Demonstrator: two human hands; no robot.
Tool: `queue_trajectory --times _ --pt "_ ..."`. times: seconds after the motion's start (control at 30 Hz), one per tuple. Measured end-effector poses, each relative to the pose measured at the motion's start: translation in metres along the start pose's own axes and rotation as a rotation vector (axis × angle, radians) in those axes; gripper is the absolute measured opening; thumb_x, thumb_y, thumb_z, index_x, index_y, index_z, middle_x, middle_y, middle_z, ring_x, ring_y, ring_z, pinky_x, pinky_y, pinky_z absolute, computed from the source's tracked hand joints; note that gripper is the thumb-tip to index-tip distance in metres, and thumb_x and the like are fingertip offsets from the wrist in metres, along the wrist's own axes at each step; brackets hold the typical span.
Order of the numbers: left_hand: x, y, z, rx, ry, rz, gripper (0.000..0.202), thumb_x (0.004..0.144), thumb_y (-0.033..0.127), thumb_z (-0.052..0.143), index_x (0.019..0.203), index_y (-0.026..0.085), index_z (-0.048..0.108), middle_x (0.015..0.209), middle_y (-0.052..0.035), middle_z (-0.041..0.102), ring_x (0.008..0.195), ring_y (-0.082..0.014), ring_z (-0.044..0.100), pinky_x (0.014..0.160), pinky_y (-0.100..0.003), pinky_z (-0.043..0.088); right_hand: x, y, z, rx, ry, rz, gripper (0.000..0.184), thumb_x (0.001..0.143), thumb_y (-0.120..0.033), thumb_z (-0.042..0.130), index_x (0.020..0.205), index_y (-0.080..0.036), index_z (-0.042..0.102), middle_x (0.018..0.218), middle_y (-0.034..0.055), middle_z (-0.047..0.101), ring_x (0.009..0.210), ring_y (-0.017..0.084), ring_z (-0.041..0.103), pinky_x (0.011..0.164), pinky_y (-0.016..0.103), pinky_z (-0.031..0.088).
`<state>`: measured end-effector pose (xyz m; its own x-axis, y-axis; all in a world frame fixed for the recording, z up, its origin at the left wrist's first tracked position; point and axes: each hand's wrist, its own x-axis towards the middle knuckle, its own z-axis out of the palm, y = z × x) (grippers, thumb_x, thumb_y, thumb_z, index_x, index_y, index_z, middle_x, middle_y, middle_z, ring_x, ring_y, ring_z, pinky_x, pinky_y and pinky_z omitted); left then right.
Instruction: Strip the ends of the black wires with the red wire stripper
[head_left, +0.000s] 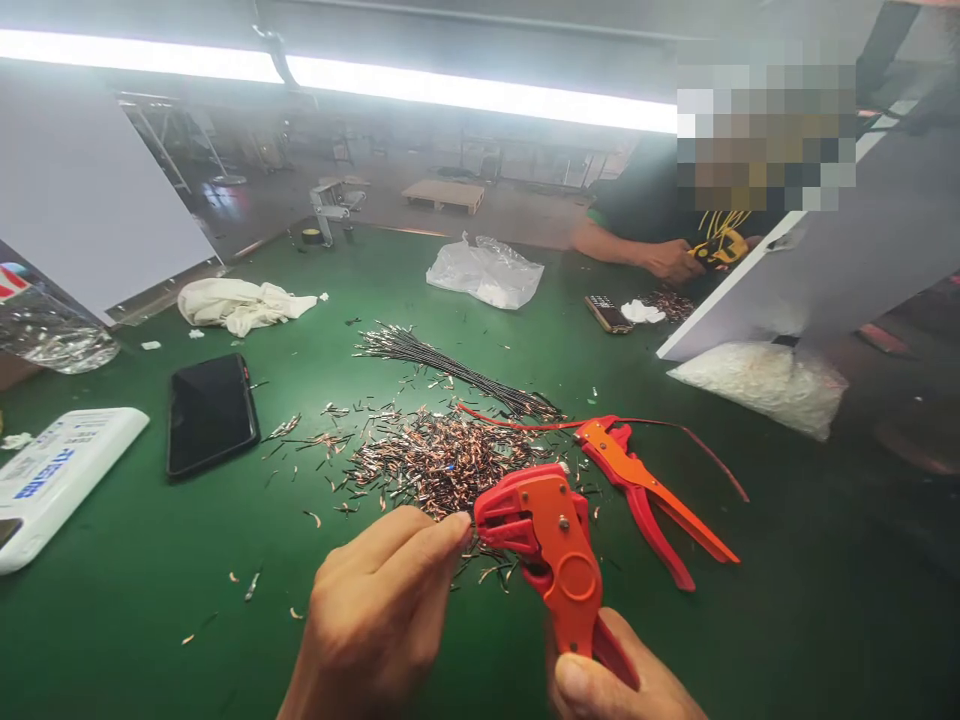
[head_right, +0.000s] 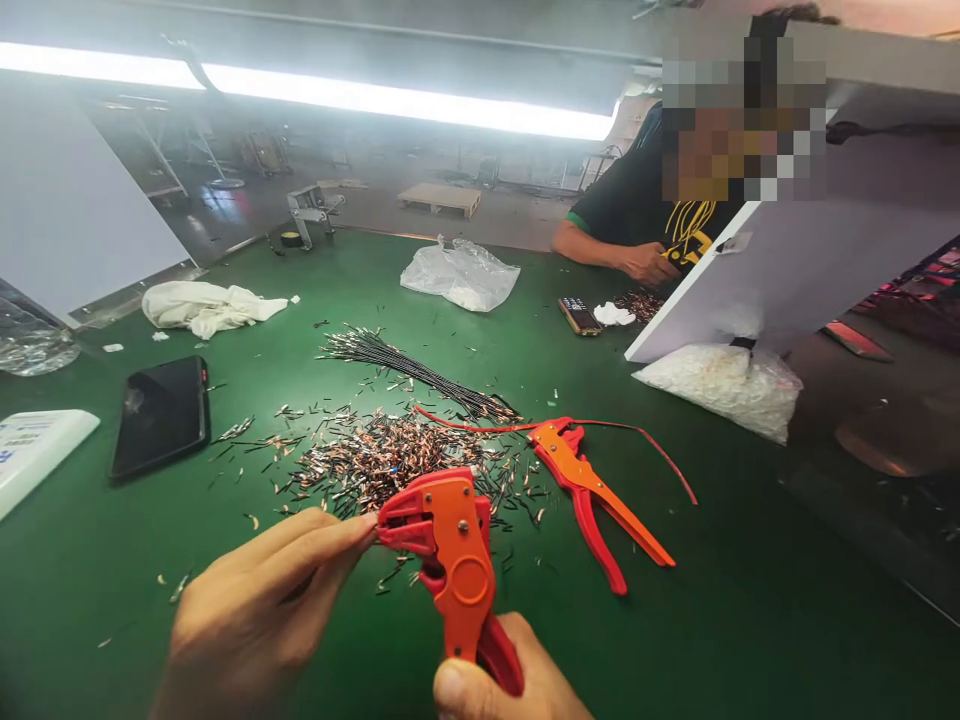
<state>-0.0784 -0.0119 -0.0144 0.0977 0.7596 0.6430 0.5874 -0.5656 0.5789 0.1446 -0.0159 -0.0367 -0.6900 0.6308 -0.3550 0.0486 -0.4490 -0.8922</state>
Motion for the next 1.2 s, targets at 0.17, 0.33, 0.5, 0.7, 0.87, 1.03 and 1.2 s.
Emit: queue_trajectory --times 0.17,0.33,0.5,0.7,0.87,1.03,1.2 --pt "0.005 0.000 0.002 0.029 0.051 -0.025 0.021 0.090 0.001 0.062 0.100 0.017 0.070 0.076 0.0005 0.063 0.066 -0.0100 0.054 0.058 -0.022 0.044 0.006 0.007 0.004 0.139 -0.121 -0.108 0.054 0.084 -0.066 0.065 0.097 -0.015 0.061 0.069 -0.0009 0.054 0.059 0.010 0.042 0.056 0.024 0.032" --pt "0.008 0.002 0.002 0.121 0.109 -0.061 0.021 0.088 0.003 0.066 0.099 0.020 0.070 0.079 0.0023 0.066 0.071 -0.0106 0.057 0.066 -0.024 0.047 0.000 0.005 0.004 0.455 -0.143 -0.109 0.051 0.082 -0.050 0.079 0.114 -0.020 0.052 0.089 0.0024 0.066 0.082 0.015 0.063 0.079 0.030 0.045" --pt "0.011 0.013 0.002 0.072 0.157 -0.179 0.020 0.093 0.004 0.059 0.091 0.022 0.067 0.080 0.0024 0.065 0.074 -0.0113 0.057 0.068 -0.026 0.045 0.003 0.006 -0.006 0.379 -0.160 -0.183 0.043 0.085 -0.048 0.078 0.104 -0.015 0.057 0.092 0.0074 0.068 0.080 0.015 0.066 0.073 0.027 0.046" --pt "0.012 0.017 0.002 0.056 0.124 -0.281 0.022 0.097 0.010 0.052 0.085 0.023 0.065 0.071 0.0047 0.059 0.063 -0.0080 0.055 0.060 -0.021 0.043 0.007 0.016 -0.008 0.406 -0.218 -0.286 0.043 0.083 -0.048 0.078 0.103 -0.015 0.060 0.076 0.0002 0.058 0.065 0.010 0.049 0.064 0.022 0.041" --pt "0.014 0.019 -0.004 0.113 0.019 -0.230 0.026 0.093 0.006 0.048 0.083 0.023 0.065 0.066 0.0069 0.065 0.057 -0.0060 0.060 0.054 -0.016 0.044 0.011 0.025 -0.010 0.283 -0.222 -0.188 0.054 0.076 -0.061 0.078 0.097 -0.014 0.063 0.076 0.0007 0.060 0.064 0.011 0.049 0.063 0.024 0.040" --pt "0.020 0.025 -0.011 0.100 -0.047 -0.162 0.029 0.091 0.006 0.044 0.073 0.019 0.062 0.057 0.0062 0.062 0.044 -0.0044 0.054 0.044 -0.014 0.040 0.015 0.039 -0.007 0.371 -0.215 -0.099 0.067 0.068 -0.073 0.076 0.096 -0.013 0.066 0.067 -0.0002 0.059 0.059 0.014 0.051 0.065 0.031 0.045" --pt "0.020 0.022 -0.022 0.006 -0.249 -0.132 0.031 0.088 0.001 0.040 0.080 0.018 0.064 0.061 0.0045 0.062 0.042 -0.0037 0.051 0.042 -0.013 0.041 0.006 0.037 0.000 0.594 -0.189 -0.098 0.060 0.079 -0.066 0.070 0.106 -0.013 0.066 0.074 0.0027 0.062 0.062 0.012 0.056 0.062 0.024 0.044"
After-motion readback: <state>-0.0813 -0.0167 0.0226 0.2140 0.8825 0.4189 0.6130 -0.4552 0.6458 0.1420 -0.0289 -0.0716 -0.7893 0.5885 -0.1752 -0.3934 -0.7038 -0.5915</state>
